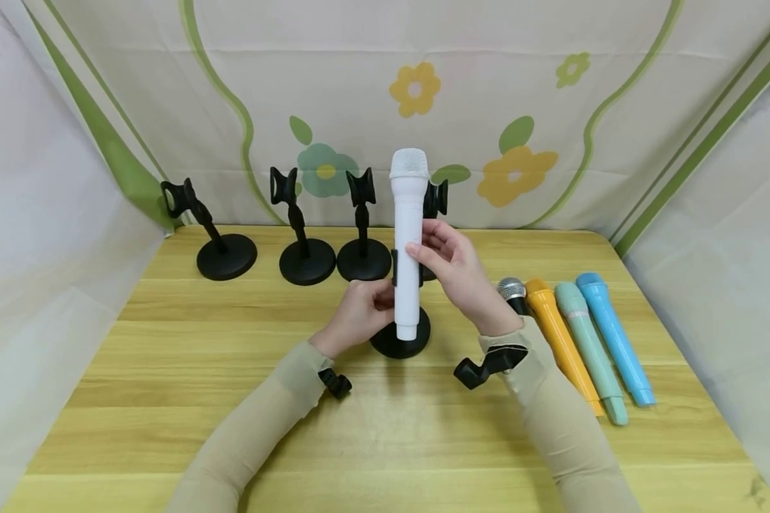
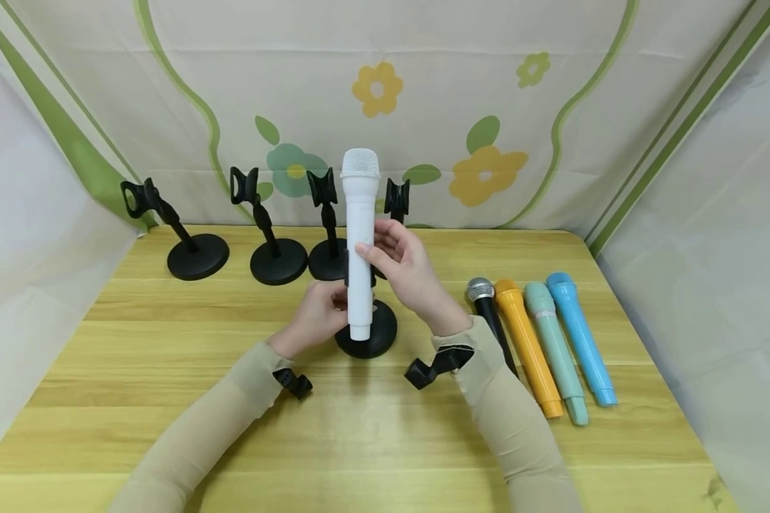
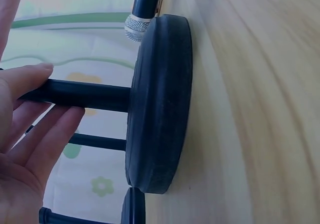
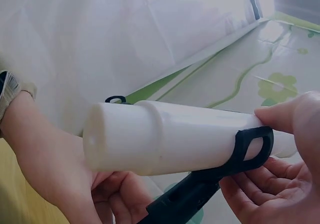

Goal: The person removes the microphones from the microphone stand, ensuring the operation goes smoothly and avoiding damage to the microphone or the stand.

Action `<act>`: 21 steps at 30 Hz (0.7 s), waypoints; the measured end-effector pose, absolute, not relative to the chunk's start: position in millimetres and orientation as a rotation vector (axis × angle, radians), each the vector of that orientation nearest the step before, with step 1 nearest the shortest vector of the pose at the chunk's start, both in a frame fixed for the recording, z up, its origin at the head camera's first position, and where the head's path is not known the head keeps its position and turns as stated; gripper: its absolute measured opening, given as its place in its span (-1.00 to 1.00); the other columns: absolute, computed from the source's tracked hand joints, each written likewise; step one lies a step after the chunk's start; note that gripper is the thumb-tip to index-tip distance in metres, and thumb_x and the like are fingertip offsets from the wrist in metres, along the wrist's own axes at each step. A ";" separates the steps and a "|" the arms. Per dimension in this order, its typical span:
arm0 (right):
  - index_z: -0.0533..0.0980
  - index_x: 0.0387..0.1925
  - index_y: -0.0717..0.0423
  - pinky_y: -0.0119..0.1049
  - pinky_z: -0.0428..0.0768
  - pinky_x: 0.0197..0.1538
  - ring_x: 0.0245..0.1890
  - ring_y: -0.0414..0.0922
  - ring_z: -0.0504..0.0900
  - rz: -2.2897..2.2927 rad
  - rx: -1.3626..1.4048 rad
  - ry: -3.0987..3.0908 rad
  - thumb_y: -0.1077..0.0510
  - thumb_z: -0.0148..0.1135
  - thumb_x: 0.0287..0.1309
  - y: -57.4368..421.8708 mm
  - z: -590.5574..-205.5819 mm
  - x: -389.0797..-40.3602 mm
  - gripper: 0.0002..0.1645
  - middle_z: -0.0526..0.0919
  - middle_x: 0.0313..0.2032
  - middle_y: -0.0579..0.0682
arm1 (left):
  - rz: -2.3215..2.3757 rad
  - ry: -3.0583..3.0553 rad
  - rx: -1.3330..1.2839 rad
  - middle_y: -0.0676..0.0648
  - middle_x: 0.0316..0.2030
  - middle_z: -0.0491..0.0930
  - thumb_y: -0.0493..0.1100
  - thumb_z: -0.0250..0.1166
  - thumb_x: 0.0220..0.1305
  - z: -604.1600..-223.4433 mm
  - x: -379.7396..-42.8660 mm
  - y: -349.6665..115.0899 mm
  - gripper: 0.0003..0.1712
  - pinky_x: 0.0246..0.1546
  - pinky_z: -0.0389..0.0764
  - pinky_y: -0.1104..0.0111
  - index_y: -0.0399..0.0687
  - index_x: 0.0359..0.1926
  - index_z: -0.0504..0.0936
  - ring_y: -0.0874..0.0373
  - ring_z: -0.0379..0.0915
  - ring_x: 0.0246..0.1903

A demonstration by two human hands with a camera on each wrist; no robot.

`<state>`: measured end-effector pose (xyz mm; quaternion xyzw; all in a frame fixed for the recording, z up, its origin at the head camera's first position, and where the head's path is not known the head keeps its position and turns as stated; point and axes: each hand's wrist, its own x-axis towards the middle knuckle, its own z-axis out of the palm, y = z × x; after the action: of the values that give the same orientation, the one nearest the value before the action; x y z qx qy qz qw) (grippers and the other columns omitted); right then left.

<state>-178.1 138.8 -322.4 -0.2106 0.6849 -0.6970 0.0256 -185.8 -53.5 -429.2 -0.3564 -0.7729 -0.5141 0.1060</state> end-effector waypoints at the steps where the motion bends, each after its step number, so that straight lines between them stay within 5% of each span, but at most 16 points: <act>1: 0.39 0.24 0.37 -0.18 0.57 0.13 0.03 0.02 0.56 -2.160 -0.653 2.116 0.24 0.18 0.42 138.3 -321.9 -178.4 -0.55 0.57 0.04 0.21 | -1.500 -2.273 -1.049 -0.09 -0.36 0.75 -0.43 0.47 0.17 -429.0 -186.1 -53.6 -0.85 -0.35 0.71 0.41 -0.26 -0.22 0.73 0.26 0.69 -0.39; 21: 0.42 0.19 0.43 -0.22 0.60 0.10 -0.03 0.03 0.59 -2.244 -0.706 2.137 0.34 0.23 0.35 135.2 -314.7 -188.4 -0.57 0.57 0.00 0.20 | -1.440 -2.308 -1.021 -0.09 -0.38 0.74 -0.49 0.42 0.09 -431.0 -188.1 -56.6 -0.82 -0.40 0.68 0.41 -0.25 -0.27 0.71 0.25 0.63 -0.44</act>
<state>-188.4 135.2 -314.7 -0.2220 0.6723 -0.7060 -0.0182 -188.1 -56.6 -431.0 -0.3490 -0.7889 -0.4920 0.1176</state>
